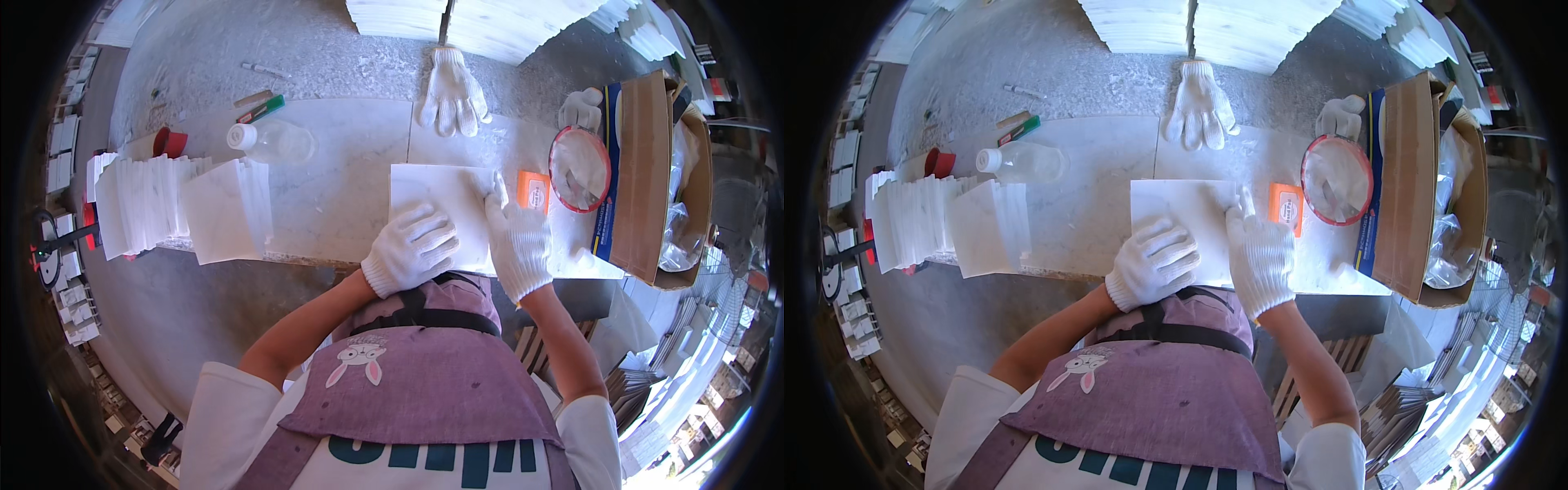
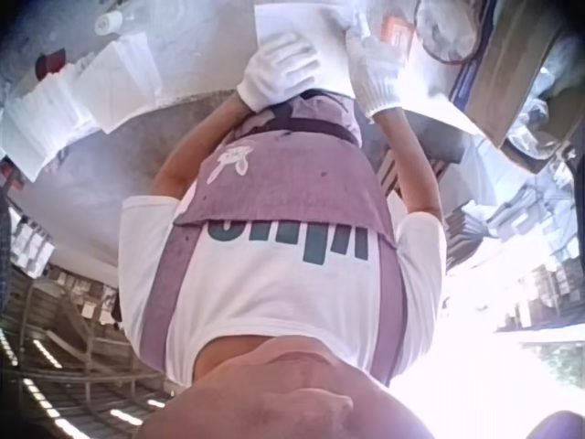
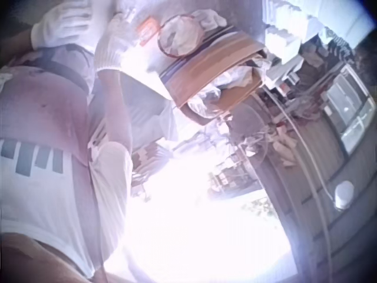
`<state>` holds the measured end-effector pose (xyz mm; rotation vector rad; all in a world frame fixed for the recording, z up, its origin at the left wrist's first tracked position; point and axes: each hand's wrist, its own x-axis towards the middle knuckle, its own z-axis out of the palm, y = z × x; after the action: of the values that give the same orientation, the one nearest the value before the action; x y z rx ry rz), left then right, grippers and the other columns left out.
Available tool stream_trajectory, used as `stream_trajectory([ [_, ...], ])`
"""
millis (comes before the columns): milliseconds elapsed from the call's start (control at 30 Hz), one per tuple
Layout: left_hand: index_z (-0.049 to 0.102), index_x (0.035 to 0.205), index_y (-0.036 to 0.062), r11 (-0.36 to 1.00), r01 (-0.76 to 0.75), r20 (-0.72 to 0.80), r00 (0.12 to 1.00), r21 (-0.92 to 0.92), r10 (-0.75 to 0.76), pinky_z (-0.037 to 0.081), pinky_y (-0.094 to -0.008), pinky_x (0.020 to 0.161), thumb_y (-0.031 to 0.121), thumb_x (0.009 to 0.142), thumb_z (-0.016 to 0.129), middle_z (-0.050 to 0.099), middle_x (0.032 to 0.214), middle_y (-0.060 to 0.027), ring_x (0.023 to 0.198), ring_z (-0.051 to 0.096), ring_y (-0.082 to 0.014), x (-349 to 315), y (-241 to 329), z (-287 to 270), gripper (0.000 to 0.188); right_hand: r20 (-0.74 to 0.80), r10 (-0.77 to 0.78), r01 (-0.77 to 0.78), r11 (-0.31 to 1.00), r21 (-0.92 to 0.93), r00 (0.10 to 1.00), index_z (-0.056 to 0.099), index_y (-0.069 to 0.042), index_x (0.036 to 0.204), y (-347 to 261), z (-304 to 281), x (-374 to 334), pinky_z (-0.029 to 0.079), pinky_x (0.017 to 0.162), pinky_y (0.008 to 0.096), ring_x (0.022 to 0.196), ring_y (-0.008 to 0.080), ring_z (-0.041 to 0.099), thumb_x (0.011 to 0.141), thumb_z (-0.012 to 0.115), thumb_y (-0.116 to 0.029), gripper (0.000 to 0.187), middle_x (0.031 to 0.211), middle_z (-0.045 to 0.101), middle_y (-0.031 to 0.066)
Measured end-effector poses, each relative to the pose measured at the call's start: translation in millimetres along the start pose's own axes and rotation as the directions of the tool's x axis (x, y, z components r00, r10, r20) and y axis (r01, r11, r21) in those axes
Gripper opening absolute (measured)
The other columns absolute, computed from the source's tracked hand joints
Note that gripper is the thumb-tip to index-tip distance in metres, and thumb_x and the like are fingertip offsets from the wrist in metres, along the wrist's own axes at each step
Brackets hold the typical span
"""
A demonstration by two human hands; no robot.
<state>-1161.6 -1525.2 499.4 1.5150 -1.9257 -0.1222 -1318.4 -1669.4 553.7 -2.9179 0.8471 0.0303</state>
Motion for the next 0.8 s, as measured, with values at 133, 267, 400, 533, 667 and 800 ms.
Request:
stream_trajectory([
  [133,0.072,0.097,0.0128,0.999,0.023,-0.01,1.0,-0.022,-0.023,0.047,-0.0433,0.097,0.022,0.073,0.073,0.065,0.109,-0.0033,0.109,0.058,-0.0227,-1.8,1.6,3.3,0.026,-0.097,-0.024,0.021,0.999,-0.032,0.995,0.059,-0.003,0.112,-0.9,-2.6,23.8,0.046,0.055,0.0365,0.064,0.0255,0.063,0.081,0.055,-0.008,0.031,0.072,0.061,0.0098],
  [267,0.072,0.096,0.0118,1.0,0.006,-0.012,1.0,-0.01,-0.007,0.048,-0.0438,0.096,0.022,0.073,0.073,0.065,0.108,-0.0038,0.108,0.059,-0.0229,2.0,1.8,-1.1,0.025,-0.062,-0.004,0.001,0.999,-0.041,0.998,0.059,-0.002,0.114,3.3,5.4,21.7,0.045,0.055,0.0403,0.064,0.0264,0.062,0.081,0.055,-0.007,0.034,0.07,0.06,0.0088],
  [400,0.072,0.095,0.0114,1.0,0.008,-0.026,1.0,-0.01,-0.008,0.048,-0.0443,0.096,0.022,0.072,0.073,0.065,0.108,-0.0046,0.108,0.059,-0.0232,-1.4,1.6,2.8,0.025,-0.007,-0.035,0.035,0.999,0.014,0.999,0.059,-0.001,0.113,3.7,3.3,1.5,0.046,0.057,0.0404,0.067,0.0263,0.063,0.08,0.055,-0.007,0.034,0.075,0.062,0.011],
  [533,0.072,0.095,0.0117,1.0,-0.004,-0.001,1.0,-0.013,0.004,0.048,-0.0444,0.097,0.022,0.072,0.073,0.065,0.108,-0.0049,0.107,0.059,-0.0235,1.4,1.7,-0.8,0.025,-0.155,-0.021,0.035,0.995,0.093,0.988,0.058,-0.001,0.117,2.3,-4.5,33.8,0.048,0.059,0.0382,0.068,0.0266,0.064,0.08,0.055,-0.007,0.037,0.079,0.064,0.0123],
  [667,0.072,0.096,0.0108,1.0,-0.018,-0.017,1.0,0.008,0.018,0.047,-0.0447,0.097,0.021,0.071,0.073,0.065,0.108,-0.0052,0.107,0.059,-0.0239,-2.3,1.9,0.4,0.027,0.008,-0.01,0.01,0.999,0.034,1.0,0.059,-0.001,0.111,2.7,-4.1,3.3,0.049,0.058,0.0399,0.065,0.0276,0.064,0.08,0.054,-0.006,0.032,0.075,0.064,0.012],
  [800,0.072,0.096,0.011,1.0,-0.008,-0.013,1.0,-0.002,0.008,0.047,-0.0448,0.097,0.021,0.071,0.073,0.065,0.108,-0.0049,0.108,0.059,-0.0239,-1.8,3.2,1.8,0.027,-0.043,0.007,-0.004,0.999,0.053,0.999,0.06,-0.003,0.108,0.0,-7.7,17.3,0.049,0.057,0.0406,0.065,0.0273,0.064,0.08,0.055,-0.007,0.029,0.074,0.063,0.0122],
])
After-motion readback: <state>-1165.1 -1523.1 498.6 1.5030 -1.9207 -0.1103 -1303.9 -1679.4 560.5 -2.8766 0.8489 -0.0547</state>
